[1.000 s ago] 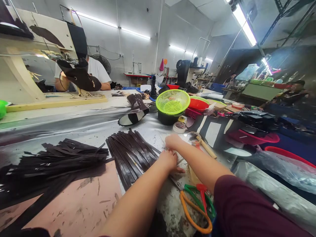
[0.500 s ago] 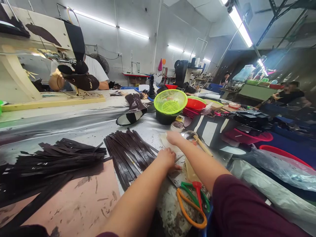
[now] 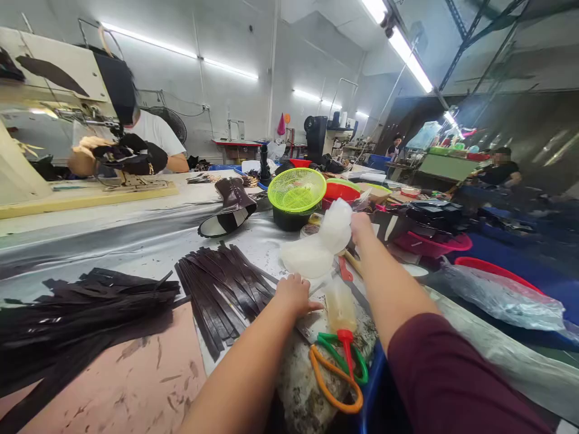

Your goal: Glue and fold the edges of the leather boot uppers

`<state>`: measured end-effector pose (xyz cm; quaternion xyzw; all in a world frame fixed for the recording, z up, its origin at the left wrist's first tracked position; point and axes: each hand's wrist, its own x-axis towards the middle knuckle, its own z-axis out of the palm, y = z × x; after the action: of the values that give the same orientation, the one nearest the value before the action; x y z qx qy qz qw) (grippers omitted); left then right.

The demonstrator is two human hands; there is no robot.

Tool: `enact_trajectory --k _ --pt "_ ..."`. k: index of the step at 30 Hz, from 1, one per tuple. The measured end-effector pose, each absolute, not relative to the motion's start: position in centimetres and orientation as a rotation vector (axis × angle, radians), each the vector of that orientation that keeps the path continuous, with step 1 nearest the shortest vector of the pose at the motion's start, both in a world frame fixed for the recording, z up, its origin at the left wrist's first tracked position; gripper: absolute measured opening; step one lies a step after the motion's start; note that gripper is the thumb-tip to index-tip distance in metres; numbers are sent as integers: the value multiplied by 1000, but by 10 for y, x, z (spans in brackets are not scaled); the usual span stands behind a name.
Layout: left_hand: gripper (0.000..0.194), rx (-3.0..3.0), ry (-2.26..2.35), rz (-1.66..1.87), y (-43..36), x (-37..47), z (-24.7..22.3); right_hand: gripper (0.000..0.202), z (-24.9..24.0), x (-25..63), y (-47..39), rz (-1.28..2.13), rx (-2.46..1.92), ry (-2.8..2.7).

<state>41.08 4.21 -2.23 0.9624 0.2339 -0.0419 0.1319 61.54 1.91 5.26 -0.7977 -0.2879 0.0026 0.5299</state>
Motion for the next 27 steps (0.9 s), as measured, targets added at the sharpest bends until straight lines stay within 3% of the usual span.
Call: enact_trajectory --k 6,12,15,18,22,27 --pt "36 2477 807 141 60 413 -18 22 105 629 -29 -335 -1790 -638" --pt "33 2129 756 721 21 408 32 11 85 534 -81 -528 -1785 -937" --pt "41 1684 486 880 -13 394 58 23 73 485 -99 -666 -1700 -1515" --pt "43 1164 355 855 -37 373 75 42 72 458 -114 -744 -1546 -1720" --pt "39 1022 361 867 -55 352 86 37 76 442 -135 -654 -1467 -1634" --pt "47 1091 429 852 -68 346 82 18 71 439 -156 -142 -1284 -1100"
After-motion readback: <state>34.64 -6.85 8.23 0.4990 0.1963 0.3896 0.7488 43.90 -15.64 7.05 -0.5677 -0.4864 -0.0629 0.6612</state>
